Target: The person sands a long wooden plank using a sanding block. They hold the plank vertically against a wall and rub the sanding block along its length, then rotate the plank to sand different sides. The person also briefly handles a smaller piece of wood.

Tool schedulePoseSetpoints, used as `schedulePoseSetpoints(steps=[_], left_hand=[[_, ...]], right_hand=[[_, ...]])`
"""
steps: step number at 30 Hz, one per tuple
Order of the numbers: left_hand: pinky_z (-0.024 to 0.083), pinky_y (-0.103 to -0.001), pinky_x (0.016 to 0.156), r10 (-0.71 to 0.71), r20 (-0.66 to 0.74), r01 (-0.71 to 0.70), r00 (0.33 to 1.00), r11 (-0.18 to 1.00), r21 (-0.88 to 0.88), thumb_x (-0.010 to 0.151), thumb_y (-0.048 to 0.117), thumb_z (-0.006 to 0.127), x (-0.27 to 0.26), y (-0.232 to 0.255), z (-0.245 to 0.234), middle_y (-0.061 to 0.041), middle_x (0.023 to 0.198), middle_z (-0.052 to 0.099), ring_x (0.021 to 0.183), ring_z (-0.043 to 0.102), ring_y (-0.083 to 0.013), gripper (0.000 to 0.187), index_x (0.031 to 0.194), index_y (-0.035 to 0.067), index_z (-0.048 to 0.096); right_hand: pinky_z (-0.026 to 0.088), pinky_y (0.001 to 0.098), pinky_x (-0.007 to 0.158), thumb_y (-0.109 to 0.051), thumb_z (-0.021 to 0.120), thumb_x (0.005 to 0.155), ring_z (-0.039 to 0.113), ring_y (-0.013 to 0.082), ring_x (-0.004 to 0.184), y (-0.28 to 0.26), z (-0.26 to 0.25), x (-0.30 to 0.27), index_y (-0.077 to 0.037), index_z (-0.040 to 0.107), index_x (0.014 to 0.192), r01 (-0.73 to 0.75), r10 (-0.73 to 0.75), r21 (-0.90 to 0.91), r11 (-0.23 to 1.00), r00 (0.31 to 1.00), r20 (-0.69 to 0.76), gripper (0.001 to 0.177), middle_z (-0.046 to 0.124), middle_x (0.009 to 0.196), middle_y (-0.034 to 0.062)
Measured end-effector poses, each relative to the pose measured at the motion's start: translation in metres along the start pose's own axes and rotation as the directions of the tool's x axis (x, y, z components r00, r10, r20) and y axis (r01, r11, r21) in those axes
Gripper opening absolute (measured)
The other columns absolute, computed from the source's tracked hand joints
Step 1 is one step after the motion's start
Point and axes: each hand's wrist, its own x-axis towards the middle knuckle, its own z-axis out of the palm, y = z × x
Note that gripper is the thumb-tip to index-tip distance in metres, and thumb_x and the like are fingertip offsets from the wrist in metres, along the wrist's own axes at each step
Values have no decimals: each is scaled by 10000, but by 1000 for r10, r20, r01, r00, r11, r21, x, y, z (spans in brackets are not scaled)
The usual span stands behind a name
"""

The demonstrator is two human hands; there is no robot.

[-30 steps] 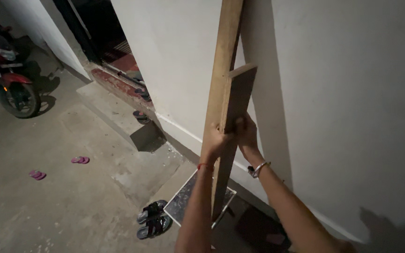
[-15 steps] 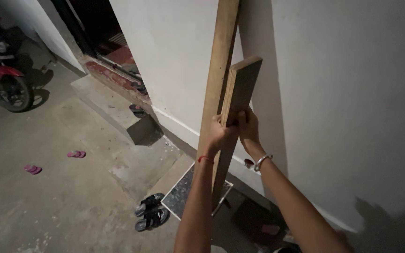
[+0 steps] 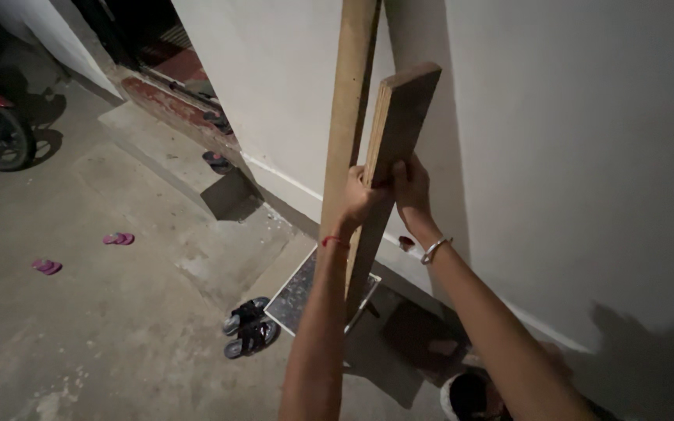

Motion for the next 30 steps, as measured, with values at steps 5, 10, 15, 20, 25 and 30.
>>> schedulePoseSetpoints(steps=[5, 10, 15, 20, 25, 30], left_hand=[[483, -277, 564, 158, 132, -128, 979, 970, -208, 717, 88, 756, 2, -20, 7, -12, 748, 635, 646, 575, -99, 196, 838, -35, 664], [489, -270, 565, 179, 147, -152, 973, 973, -176, 701, 70, 776, 5, -28, 19, -7, 731, 639, 644, 579, -89, 192, 817, -32, 662], [520, -256, 573, 112, 91, -106, 990, 992, -68, 696, 95, 800, 3, -18, 28, 6, 728, 667, 647, 621, -83, 232, 853, 4, 655], [490, -260, 579, 181, 198, -162, 963, 980, -112, 753, 97, 763, -6, 1, 34, -8, 718, 664, 662, 597, -77, 145, 791, -23, 690], [448, -277, 511, 131, 169, -134, 977, 991, 6, 803, 119, 736, -15, 25, 41, -13, 654, 637, 594, 578, -91, 166, 765, -32, 678], [472, -265, 564, 214, 114, -206, 970, 975, -78, 831, 126, 712, -17, 31, 61, -36, 737, 703, 663, 606, -89, 190, 902, -42, 763]], right_hand=[[541, 327, 859, -475, 541, 1064, 619, 160, 1003, 0, -12, -10, 32, 571, 1349, 46, -47, 32, 998, 998, 30, 582, 697, 1136, 112], [557, 319, 869, -533, 547, 1032, 648, 150, 1012, 4, -24, -11, 28, 586, 1314, 9, -10, 31, 999, 1000, 26, 629, 712, 1127, 97], [539, 324, 908, -567, 540, 1030, 636, 161, 1044, -16, -36, -17, 16, 569, 1349, -18, 18, -9, 1000, 998, 63, 665, 698, 1151, 97], [534, 331, 903, -551, 551, 1023, 637, 168, 1043, -37, -43, -21, 15, 544, 1367, -64, 64, -14, 998, 997, 35, 663, 700, 1147, 92], [507, 325, 979, -569, 538, 1023, 609, 166, 1126, -36, -53, -23, -10, 490, 1449, -45, 44, 4, 999, 994, 98, 705, 659, 1240, 70], [516, 363, 970, -505, 581, 1042, 532, 221, 1092, -9, -67, -23, -54, 399, 1492, 24, -37, 77, 997, 986, 161, 662, 523, 1213, 97]])
